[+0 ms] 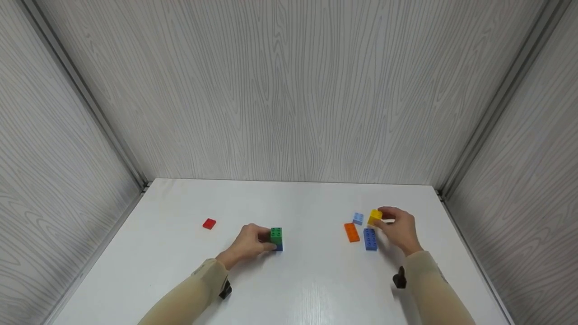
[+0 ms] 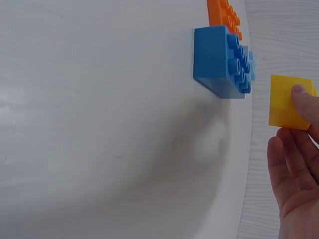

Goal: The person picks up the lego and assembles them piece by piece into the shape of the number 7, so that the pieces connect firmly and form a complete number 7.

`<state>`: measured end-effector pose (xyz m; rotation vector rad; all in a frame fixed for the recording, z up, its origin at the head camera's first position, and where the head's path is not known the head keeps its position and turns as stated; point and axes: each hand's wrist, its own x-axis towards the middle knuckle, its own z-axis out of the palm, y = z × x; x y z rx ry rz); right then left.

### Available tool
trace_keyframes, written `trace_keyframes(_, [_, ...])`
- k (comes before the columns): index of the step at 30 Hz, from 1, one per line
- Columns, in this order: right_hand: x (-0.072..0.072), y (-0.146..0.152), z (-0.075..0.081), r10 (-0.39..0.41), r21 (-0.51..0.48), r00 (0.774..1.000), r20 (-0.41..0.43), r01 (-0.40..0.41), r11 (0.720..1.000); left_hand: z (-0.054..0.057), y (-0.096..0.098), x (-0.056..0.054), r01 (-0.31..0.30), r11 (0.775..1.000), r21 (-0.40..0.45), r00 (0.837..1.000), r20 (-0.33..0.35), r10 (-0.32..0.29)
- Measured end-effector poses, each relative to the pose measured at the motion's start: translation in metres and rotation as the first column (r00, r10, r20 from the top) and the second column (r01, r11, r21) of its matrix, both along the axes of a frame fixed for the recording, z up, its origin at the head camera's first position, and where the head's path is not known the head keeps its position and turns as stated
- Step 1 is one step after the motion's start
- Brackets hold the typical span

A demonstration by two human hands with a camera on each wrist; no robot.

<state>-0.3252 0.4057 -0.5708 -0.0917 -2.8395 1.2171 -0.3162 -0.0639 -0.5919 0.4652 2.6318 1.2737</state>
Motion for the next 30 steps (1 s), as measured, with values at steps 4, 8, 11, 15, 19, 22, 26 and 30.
trace_keyframes(4, [0.002, -0.009, 0.001, 0.015, 0.001, 1.0, -0.016, -0.015, 1.0, 0.001, 0.0, 0.0, -0.003, 1.0, -0.004, 1.0, 0.011, 0.003])
trace_keyframes(8, [0.004, -0.02, 0.004, 0.041, 0.001, 0.998, -0.043, -0.041, 0.999, 0.001, 0.001, 0.001, 0.007, 1.0, -0.006, 1.0, -0.005, -0.007])
trace_keyframes(11, [0.004, -0.03, 0.008, 0.07, 0.006, 0.995, -0.072, -0.069, 0.998, 0.002, 0.001, 0.001, 0.008, 1.0, -0.008, 1.0, -0.016, -0.008])
trace_keyframes(15, [0.003, -0.043, 0.013, 0.098, 0.005, 0.991, -0.089, -0.098, 0.995, 0.003, 0.001, 0.002, 0.004, 1.0, -0.01, 1.0, -0.003, -0.004])
trace_keyframes(19, [0.002, -0.056, 0.018, 0.116, -0.018, 0.989, -0.094, -0.118, 0.993, 0.003, 0.001, 0.001, 0.001, 1.0, -0.007, 1.0, 0.011, -0.001])
trace_keyframes(22, [0.0, -0.065, 0.019, 0.131, -0.038, 0.987, -0.093, -0.135, 0.99, 0.003, 0.001, 0.001, -0.004, 1.0, -0.007, 1.0, 0.02, 0.004])
trace_keyframes(26, [-0.001, -0.076, 0.02, 0.158, -0.055, 0.983, -0.098, -0.164, 0.985, 0.003, 0.001, 0.001, -0.004, 1.0, -0.002, 1.0, 0.023, 0.004])
trace_keyframes(30, [-0.001, -0.088, 0.018, 0.193, -0.051, 0.973, -0.127, -0.201, 0.978, 0.003, 0.002, 0.002, -0.008, 1.0, 0.003, 1.0, 0.029, 0.008])
